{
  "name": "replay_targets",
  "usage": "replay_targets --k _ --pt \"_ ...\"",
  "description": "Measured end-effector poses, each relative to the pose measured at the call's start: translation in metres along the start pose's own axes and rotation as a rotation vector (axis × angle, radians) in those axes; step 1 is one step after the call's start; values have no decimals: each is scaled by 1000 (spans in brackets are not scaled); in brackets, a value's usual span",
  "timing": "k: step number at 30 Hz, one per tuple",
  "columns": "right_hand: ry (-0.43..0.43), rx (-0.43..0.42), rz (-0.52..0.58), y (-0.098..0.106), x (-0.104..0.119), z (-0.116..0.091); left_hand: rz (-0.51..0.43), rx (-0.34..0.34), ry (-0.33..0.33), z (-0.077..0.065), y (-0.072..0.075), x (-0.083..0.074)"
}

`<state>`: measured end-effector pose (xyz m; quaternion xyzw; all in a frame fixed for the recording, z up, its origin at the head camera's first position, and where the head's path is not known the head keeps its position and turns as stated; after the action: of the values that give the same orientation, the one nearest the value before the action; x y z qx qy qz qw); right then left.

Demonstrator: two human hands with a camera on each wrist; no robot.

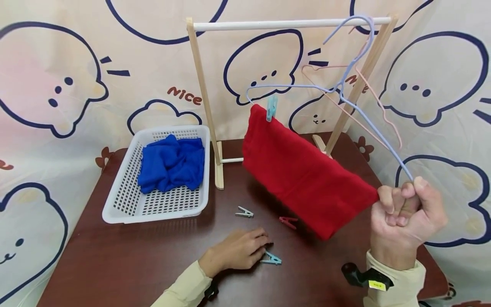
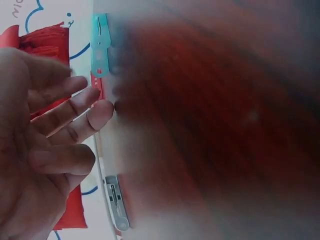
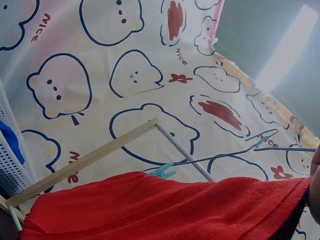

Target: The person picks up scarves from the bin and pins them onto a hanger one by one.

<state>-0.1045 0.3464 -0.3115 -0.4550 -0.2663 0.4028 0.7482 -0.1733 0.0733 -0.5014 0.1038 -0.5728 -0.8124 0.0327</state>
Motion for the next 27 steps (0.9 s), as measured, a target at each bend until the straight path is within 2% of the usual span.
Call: replay_targets --k 6,14,18,27 --pt "-20 14 -5 2 0 -3 41 67 1 -6 0 -5" --pt "-39 54 -15 3 -1 -5 139 31 -62 -4 0 -7" --pt "-54 75 -33 5 -3 -6 114 30 -62 -5 1 -9" --pt "-64 95 -19 8 -4 -8 5 21 42 -11 17 -8"
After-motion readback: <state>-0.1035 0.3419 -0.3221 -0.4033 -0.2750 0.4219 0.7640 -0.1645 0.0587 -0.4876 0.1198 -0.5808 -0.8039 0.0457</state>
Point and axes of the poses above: each hand's wrist, its own z-axis towards the middle knuckle, its own y-axis out of the back of the hand, x = y × z, the point moved 2 cm from there along z, towards the middle knuckle, and after that the axes turned 7 degrees about -y, right-handed, at the moved point
